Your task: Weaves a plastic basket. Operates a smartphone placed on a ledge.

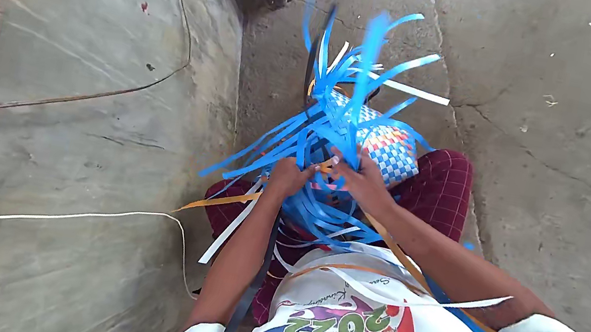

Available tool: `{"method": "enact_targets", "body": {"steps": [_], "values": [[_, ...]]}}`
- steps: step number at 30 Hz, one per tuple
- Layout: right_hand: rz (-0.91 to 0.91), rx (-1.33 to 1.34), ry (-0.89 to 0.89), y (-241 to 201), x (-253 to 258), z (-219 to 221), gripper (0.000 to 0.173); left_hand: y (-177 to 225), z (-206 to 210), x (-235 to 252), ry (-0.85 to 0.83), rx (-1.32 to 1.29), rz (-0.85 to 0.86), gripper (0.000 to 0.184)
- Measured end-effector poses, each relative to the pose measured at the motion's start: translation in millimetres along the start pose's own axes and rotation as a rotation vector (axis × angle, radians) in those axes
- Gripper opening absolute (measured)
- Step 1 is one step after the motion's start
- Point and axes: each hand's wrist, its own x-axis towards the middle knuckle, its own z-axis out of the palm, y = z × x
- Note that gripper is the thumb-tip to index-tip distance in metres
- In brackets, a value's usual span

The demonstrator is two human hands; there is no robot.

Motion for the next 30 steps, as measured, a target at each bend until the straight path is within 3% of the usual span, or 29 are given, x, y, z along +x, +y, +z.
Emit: {"method": "enact_targets", "body": {"steps": [2,5,7,14,19,21,25,30], "values": [[0.033,-0.002,0.035,-3.0,0.7,-5.5,0.029,3.3,0.6,1.5,0.015,0.045,-0.034,0.041],[0.427,-0.055,-0.15,29.1,7.8,-6.9,0.034,6.2,-0.2,2.1,-0.019,0.061,-0.048,0.04],[0.544,-0.009,-0.22,39.6,16.0,-2.2,0.023,3.8,-1.7,1.7,-0.056,0.05,-0.031,0.039],[0.065,0.123,-0.044,-49.9,52.4,2.6,0.015,2.3,-4.5,-3.2,-0.019,0.035,-0.054,0.04],[0.27,-0.438,-0.261,25.7,79.2,1.5,0.034,1.6,-8.7,-12.3,0.004,0.085,-0.129,0.049],[0.221,-0.389,-0.19,31.1,79.4,1.0,0.035,0.9,-11.4,-27.5,0.099,0.181,-0.072,0.048],[0.099,-0.267,0.055,30.0,70.0,-1.1,0.032,-18.9,5.0,-45.1,0.503,0.413,0.125,0.031],[-0.006,-0.244,0.123,42.4,69.4,0.1,0.024,-22.3,17.9,-28.6,0.484,0.226,0.171,0.033]]}}
